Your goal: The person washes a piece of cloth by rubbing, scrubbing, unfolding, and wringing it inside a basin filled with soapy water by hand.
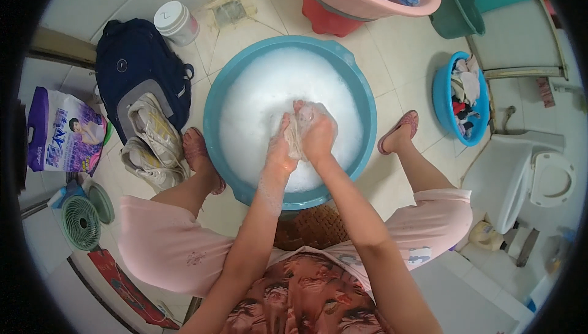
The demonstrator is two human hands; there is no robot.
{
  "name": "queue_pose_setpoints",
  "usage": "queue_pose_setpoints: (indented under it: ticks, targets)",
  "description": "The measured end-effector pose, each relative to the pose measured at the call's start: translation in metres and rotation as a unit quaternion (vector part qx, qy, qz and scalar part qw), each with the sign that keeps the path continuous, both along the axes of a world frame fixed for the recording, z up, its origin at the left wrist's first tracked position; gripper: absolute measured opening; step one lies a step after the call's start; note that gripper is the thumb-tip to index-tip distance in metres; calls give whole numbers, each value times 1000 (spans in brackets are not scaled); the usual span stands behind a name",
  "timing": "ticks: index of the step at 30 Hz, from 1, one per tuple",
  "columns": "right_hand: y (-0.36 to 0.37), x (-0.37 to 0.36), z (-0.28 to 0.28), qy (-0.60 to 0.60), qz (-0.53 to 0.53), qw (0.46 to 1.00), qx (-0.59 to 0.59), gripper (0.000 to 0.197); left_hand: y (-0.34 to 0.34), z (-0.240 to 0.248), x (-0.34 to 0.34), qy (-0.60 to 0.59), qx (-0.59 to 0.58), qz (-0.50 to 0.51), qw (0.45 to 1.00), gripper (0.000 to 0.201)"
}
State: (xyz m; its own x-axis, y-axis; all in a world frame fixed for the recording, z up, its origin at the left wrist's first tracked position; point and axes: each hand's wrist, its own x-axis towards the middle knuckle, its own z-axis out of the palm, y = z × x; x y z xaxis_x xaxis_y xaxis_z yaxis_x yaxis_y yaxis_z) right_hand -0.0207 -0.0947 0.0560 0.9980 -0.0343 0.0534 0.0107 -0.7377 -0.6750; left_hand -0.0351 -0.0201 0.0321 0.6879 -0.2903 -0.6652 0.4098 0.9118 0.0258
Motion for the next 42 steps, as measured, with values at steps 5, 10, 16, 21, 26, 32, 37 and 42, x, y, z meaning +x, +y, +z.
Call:
queue_pose_setpoints:
  ticks: [5, 10, 16, 21, 26, 32, 37, 42]
  targets:
    - [34, -56, 18, -46, 79, 994, 57, 12, 25, -25, -3, 51, 238, -78, 967, 52]
    - [-3, 12, 4, -9, -23, 999, 47, 10, -9, 8, 2, 81, 90, -48, 991, 48]
    - [33, -59, 14, -25, 91, 995, 38, 15, 25, -64, -38, -136, 95, 75, 983, 50]
    - [-7, 17, -12, 91, 84, 992, 19, 20, 21, 9, -1, -9, 274, 69, 959, 47]
    - [-46, 64, -94, 12, 139, 987, -83, 26, 18, 4, 12, -98, 382, 122, 911, 38]
    - [-24, 33, -110, 324, 369, 838, -237, 26, 36, -37, -8, -57, 320, 119, 938, 37]
    - [-44, -1, -62, 384, 383, 835, -88, 20, 24, -8, 7, -63, 302, 80, 948, 38]
    - [-41, -16, -83, 424, 470, 770, -81, 20, 28, -42, 0, 15, 242, 61, 968, 39]
